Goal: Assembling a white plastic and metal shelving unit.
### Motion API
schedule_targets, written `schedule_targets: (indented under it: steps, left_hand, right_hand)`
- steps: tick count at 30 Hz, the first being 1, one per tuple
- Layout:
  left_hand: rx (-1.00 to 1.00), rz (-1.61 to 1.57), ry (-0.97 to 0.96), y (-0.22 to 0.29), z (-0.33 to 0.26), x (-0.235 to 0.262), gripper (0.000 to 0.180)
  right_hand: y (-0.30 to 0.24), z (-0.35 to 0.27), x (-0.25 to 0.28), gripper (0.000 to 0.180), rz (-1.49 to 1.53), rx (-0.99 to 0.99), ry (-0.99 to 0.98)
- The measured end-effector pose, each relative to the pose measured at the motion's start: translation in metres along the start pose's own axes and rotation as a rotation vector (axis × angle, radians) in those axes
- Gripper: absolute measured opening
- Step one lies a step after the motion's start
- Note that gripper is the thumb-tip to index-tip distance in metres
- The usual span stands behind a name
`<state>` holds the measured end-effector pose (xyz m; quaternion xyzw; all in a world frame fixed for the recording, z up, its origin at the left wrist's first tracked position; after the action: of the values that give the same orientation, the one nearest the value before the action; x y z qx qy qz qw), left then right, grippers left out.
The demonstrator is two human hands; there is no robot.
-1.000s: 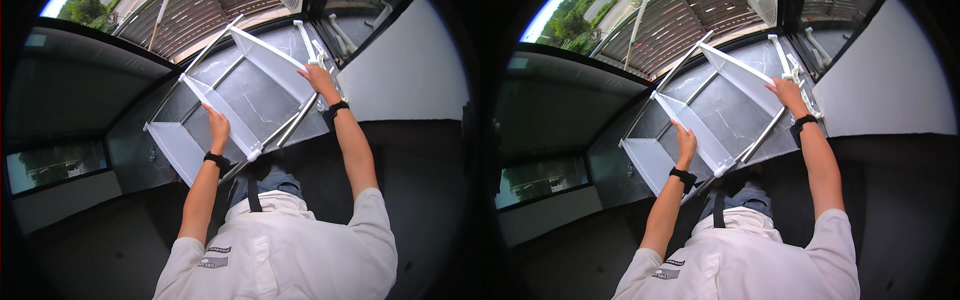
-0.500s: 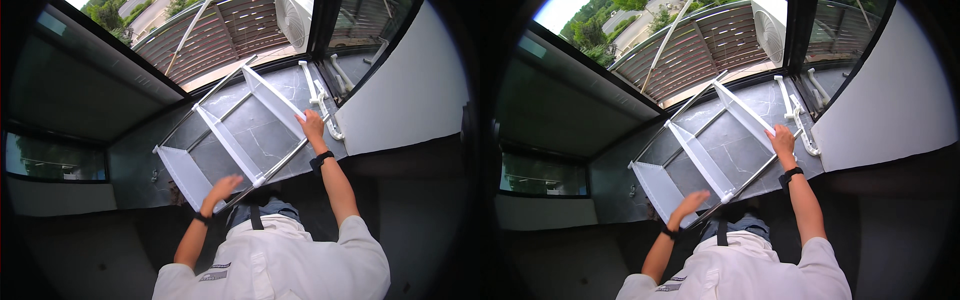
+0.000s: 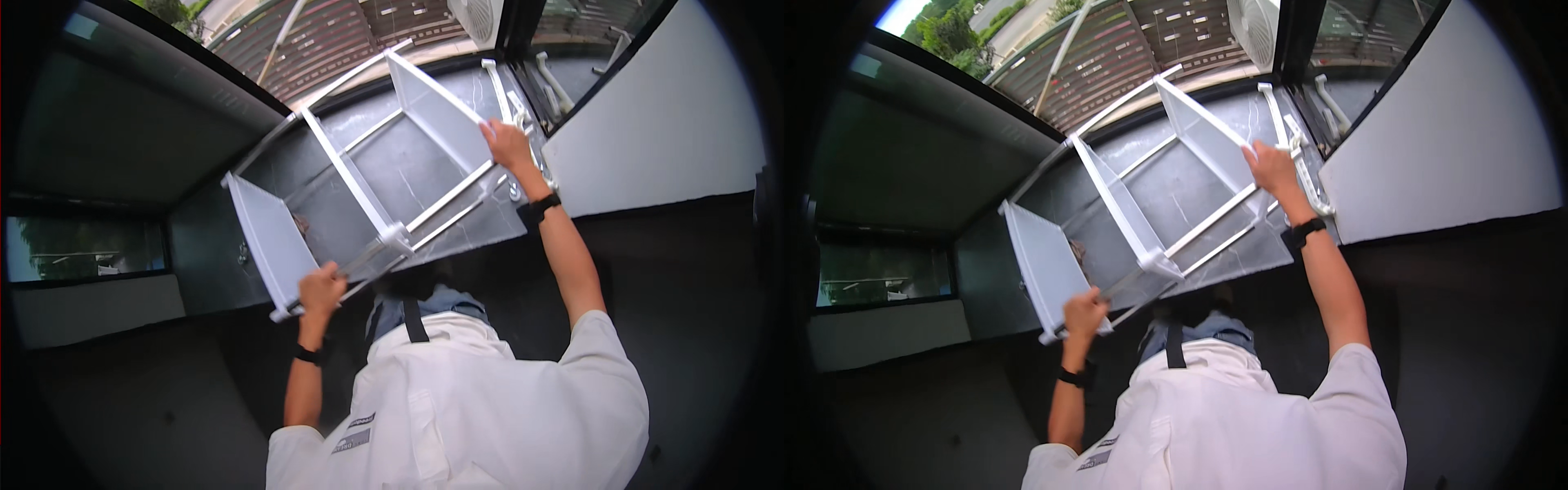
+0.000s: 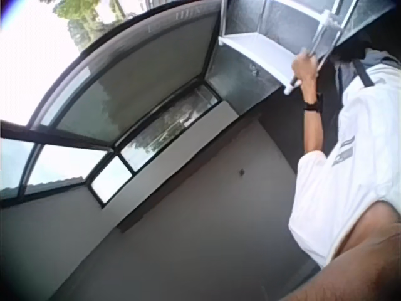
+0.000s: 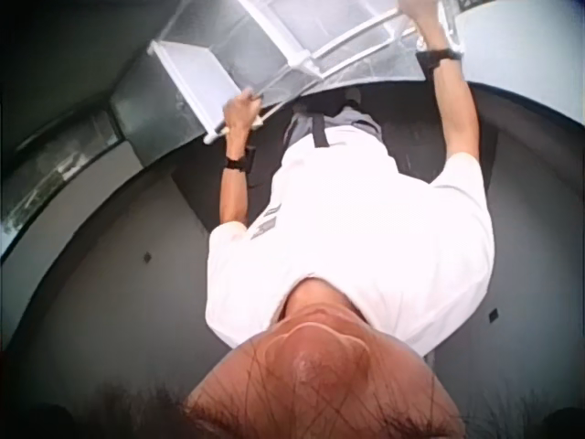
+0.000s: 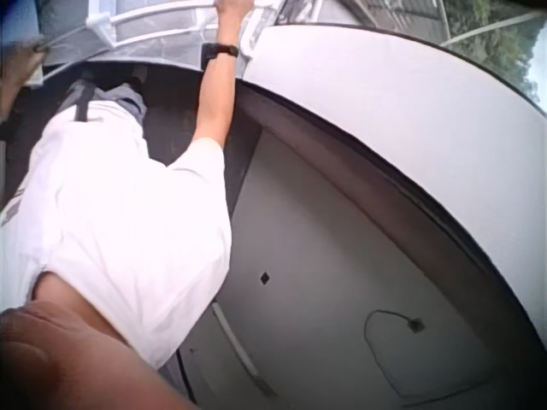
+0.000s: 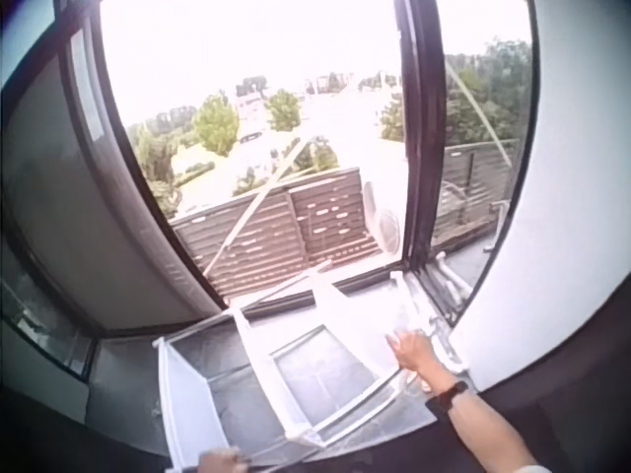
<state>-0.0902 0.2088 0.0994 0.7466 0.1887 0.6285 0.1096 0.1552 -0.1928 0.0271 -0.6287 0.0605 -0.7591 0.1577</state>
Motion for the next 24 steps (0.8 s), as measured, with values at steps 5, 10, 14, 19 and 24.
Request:
schedule_targets:
  steps: [5,10,14,19,24]
  left_hand:
    - [-0.102,0.143,0.323,0.031,0.019,0.092,0.011]
    - [-0.179,0.288,0.455,0.040,0.038,0.149,0.010]
    - [-0.208,0.283,0.497,0.033,0.064,0.186,0.017]
    - [-0.188,0.360,0.475,-0.005,0.085,0.191,0.024]
    - [-0.030,0.230,0.358,-0.029,0.090,0.192,0.029]
  right_hand:
    - [-0.009,0.008,0.060,0.047,-0.075,0.134,0.220]
    - [-0.021,0.022,0.083,0.055,0.160,0.114,0.221]
    - [-0.021,0.053,0.102,0.057,0.076,0.107,0.248]
    - [-0.022,0.087,0.110,0.042,0.138,0.211,0.146]
    - [-0.007,0.108,0.096,0.030,-0.213,0.560,0.193]
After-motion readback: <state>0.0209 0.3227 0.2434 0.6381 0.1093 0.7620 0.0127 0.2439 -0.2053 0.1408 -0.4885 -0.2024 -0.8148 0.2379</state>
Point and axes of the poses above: each hand's wrist, its own z-axis towards the middle knuckle, its own x-axis out of the back of the hand, y = z × x, the point moved 1 cm from there along z, towards the middle knuckle, and after that the axes turned 10 degrees about -z, right-handed, at the moved point
